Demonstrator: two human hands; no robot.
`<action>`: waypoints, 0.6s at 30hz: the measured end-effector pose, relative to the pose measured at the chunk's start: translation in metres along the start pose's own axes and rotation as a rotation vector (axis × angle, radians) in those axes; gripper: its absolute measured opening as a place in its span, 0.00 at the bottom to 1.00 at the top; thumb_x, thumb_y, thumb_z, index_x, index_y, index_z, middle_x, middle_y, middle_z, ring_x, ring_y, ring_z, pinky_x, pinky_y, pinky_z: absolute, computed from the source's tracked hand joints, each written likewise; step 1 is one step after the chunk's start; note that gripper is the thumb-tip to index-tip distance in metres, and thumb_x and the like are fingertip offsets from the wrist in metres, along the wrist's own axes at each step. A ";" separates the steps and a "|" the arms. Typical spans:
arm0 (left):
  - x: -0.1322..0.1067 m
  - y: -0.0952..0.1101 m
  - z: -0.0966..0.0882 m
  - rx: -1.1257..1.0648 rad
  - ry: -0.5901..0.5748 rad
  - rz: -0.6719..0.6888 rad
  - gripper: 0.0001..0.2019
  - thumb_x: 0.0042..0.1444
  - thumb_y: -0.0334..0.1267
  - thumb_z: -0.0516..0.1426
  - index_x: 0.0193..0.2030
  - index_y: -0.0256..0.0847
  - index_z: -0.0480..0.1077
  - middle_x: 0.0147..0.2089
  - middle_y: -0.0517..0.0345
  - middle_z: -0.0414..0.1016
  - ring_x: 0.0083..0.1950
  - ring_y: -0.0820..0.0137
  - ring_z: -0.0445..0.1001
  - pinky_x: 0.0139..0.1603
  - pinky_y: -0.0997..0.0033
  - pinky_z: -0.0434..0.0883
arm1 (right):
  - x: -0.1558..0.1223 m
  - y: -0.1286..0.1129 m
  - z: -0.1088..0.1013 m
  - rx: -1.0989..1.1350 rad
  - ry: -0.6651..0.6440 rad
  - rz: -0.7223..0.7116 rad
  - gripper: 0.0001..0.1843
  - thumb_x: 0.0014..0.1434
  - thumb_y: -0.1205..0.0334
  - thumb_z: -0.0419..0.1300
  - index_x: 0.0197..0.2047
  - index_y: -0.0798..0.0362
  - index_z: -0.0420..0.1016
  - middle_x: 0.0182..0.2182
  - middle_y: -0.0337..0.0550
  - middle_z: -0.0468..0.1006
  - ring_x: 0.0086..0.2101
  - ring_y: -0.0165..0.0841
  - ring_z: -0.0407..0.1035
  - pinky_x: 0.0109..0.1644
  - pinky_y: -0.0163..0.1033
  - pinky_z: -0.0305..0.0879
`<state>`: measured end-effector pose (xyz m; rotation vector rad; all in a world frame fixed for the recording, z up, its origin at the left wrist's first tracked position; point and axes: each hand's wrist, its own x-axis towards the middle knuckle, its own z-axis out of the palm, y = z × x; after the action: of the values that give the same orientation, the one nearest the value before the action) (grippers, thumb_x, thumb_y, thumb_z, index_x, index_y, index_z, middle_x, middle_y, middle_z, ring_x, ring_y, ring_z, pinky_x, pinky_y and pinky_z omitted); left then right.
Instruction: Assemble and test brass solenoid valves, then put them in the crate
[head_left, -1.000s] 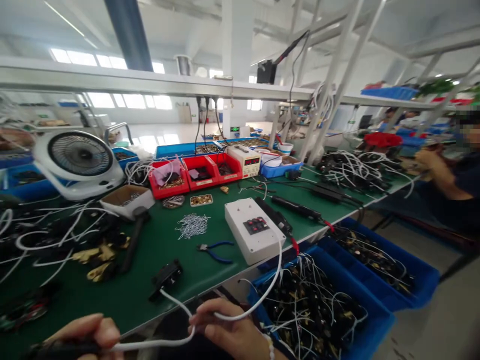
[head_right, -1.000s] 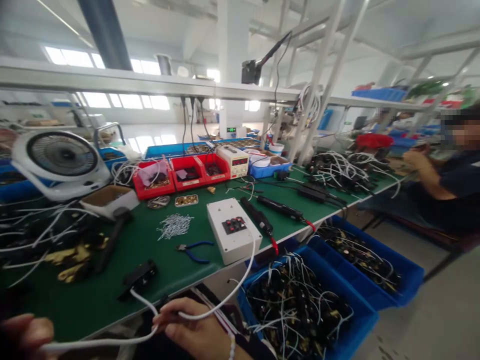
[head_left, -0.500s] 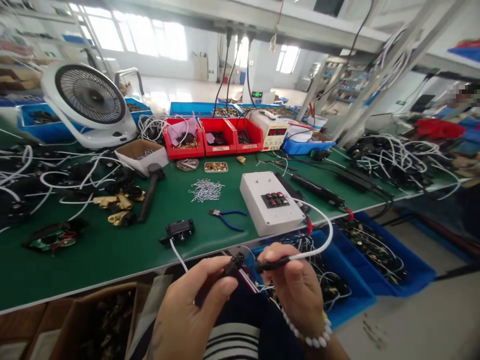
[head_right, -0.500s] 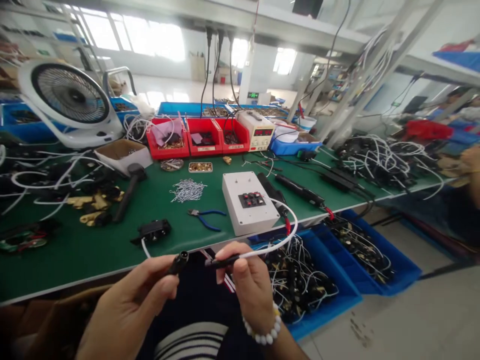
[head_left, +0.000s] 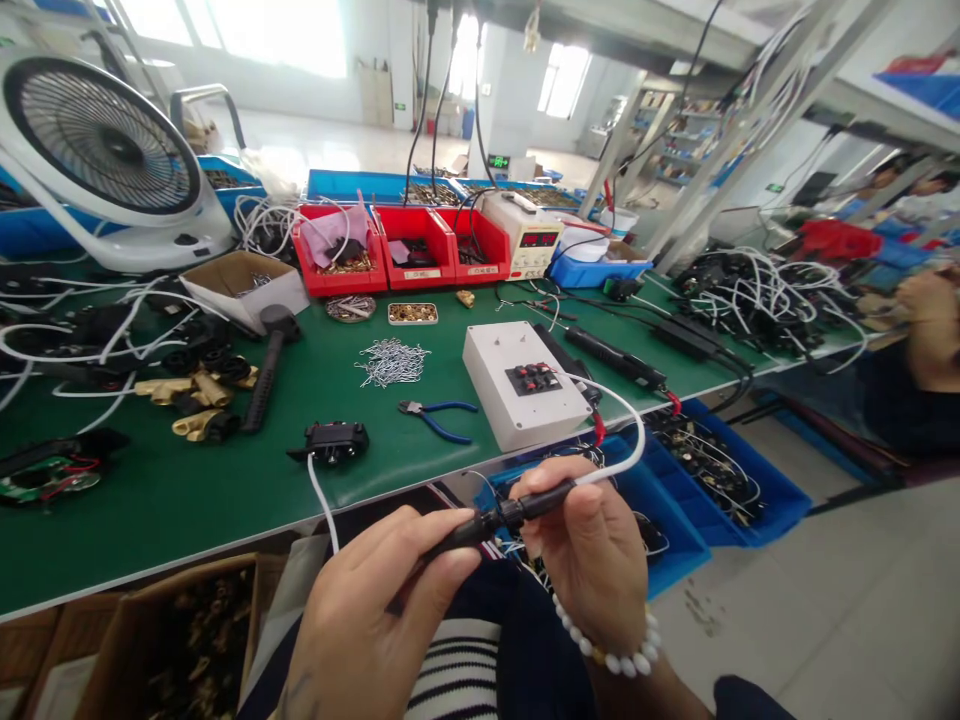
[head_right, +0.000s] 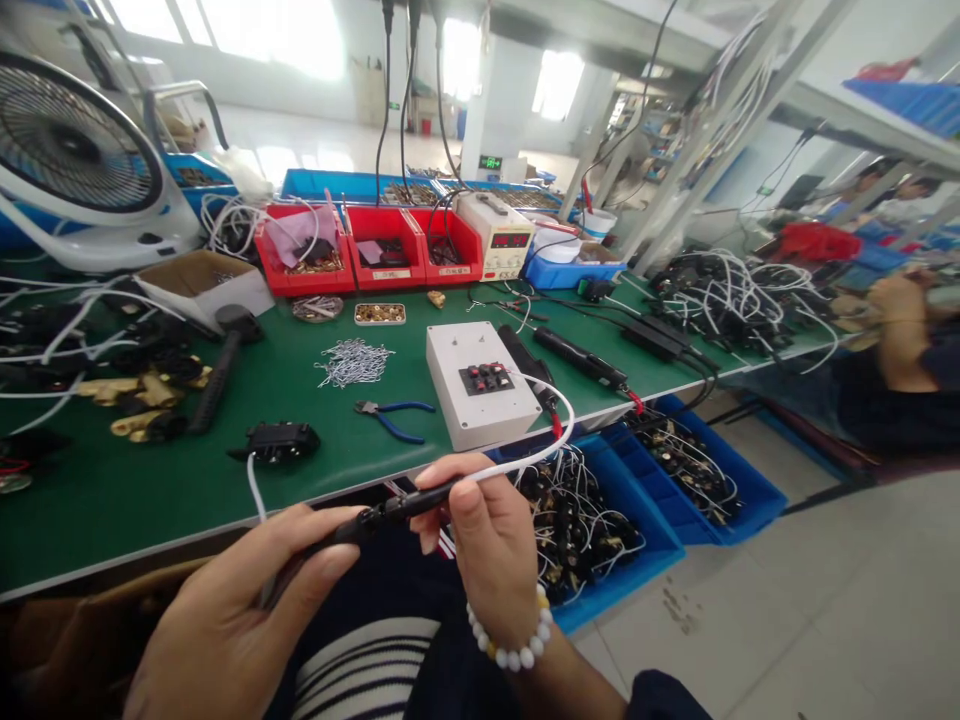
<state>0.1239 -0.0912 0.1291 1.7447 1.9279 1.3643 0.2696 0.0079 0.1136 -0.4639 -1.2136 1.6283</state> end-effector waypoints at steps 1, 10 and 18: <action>0.001 0.000 0.000 -0.009 -0.015 -0.002 0.08 0.65 0.42 0.56 0.46 0.49 0.77 0.43 0.64 0.83 0.40 0.72 0.81 0.38 0.81 0.76 | 0.000 0.000 -0.001 -0.006 -0.005 0.003 0.14 0.66 0.48 0.60 0.40 0.49 0.80 0.26 0.38 0.75 0.25 0.24 0.68 0.27 0.26 0.64; 0.002 -0.002 -0.006 -0.067 -0.143 -0.038 0.14 0.68 0.42 0.51 0.50 0.51 0.78 0.42 0.64 0.83 0.45 0.72 0.81 0.38 0.84 0.76 | 0.002 0.001 -0.006 -0.072 -0.077 -0.004 0.15 0.67 0.49 0.59 0.41 0.50 0.80 0.28 0.39 0.75 0.26 0.26 0.68 0.29 0.30 0.66; 0.003 -0.004 -0.005 -0.052 -0.167 -0.010 0.14 0.69 0.41 0.50 0.50 0.51 0.78 0.42 0.65 0.83 0.43 0.75 0.81 0.40 0.86 0.74 | 0.002 0.002 -0.009 -0.090 -0.140 -0.020 0.15 0.68 0.49 0.57 0.41 0.50 0.79 0.29 0.38 0.74 0.26 0.26 0.67 0.29 0.32 0.64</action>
<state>0.1169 -0.0907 0.1308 1.7614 1.7948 1.2123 0.2746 0.0141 0.1089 -0.3978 -1.3961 1.6155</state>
